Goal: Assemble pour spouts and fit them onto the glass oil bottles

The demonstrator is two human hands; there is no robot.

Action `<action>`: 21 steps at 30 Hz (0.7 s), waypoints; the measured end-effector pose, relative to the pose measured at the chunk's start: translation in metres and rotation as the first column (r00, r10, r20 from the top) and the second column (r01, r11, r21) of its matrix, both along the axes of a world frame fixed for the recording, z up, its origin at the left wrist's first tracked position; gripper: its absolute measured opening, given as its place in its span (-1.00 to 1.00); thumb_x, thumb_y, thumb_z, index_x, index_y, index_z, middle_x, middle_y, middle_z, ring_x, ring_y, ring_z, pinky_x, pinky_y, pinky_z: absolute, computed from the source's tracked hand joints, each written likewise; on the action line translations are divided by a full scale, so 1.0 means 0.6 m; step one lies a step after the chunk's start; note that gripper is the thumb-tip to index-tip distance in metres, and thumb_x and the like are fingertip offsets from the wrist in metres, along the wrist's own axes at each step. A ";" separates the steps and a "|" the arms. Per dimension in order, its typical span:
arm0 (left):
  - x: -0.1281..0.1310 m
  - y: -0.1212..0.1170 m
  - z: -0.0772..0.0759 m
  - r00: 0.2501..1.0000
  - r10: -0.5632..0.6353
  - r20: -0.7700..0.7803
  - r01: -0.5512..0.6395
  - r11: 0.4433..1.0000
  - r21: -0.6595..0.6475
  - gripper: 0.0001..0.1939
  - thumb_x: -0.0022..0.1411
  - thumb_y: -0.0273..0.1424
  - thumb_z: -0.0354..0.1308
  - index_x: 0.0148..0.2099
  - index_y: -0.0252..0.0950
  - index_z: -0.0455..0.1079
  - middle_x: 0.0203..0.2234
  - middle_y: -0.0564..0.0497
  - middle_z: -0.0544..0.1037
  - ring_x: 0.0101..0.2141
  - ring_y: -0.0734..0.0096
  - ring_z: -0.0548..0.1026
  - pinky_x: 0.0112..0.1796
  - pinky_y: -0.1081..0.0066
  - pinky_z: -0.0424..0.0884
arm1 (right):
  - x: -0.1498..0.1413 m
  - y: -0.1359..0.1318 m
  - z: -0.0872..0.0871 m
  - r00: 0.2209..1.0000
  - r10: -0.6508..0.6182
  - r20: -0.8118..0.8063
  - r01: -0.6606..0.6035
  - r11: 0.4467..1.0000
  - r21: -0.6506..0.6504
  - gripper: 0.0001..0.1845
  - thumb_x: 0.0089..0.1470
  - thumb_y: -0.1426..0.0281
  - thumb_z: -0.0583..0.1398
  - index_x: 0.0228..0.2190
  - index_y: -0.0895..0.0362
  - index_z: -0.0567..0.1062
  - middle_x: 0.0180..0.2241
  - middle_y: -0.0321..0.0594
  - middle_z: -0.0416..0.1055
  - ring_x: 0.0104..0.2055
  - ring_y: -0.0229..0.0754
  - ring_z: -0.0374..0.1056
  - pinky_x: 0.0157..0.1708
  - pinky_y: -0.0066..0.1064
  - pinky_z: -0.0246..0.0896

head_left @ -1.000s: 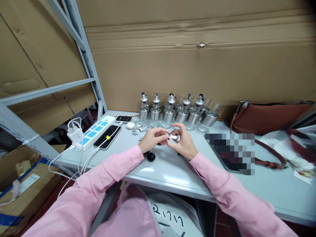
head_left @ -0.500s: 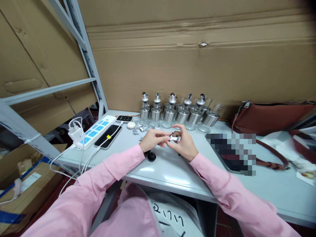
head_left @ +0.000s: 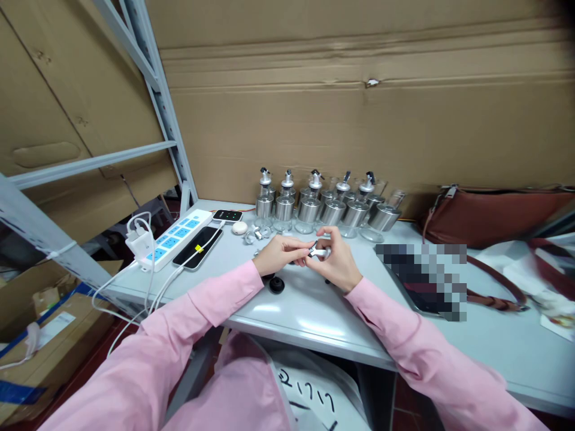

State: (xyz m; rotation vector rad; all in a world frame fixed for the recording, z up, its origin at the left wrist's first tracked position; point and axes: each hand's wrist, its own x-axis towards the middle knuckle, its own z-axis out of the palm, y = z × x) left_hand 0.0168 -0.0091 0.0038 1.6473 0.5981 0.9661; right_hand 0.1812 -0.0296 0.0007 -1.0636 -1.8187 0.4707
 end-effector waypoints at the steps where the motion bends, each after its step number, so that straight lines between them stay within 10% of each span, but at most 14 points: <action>1: -0.002 0.000 0.002 1.000 -0.006 -0.010 0.006 1.000 0.015 -0.68 0.03 -0.24 0.26 -0.20 -0.36 0.54 -0.58 0.06 0.44 -0.55 0.56 0.43 -0.50 0.54 0.33 | 0.000 0.000 0.000 1.000 0.007 0.002 -0.007 1.000 -0.003 -0.53 -0.21 0.37 0.24 -0.29 0.05 0.09 -0.63 -0.45 0.33 -0.63 -0.33 0.18 -0.63 -0.52 0.11; 21: 0.001 -0.004 0.011 0.999 0.029 0.022 -0.026 0.991 -0.134 -0.60 -0.14 -0.22 0.37 -0.32 -0.44 0.51 -0.62 0.06 0.47 -0.67 0.63 0.38 -0.59 0.56 0.32 | 0.004 -0.003 0.004 0.989 0.065 0.130 -0.080 0.991 0.110 -0.57 -0.21 0.38 0.25 -0.38 0.05 0.07 -0.62 -0.49 0.18 -0.66 -0.39 0.09 -0.66 -0.56 0.09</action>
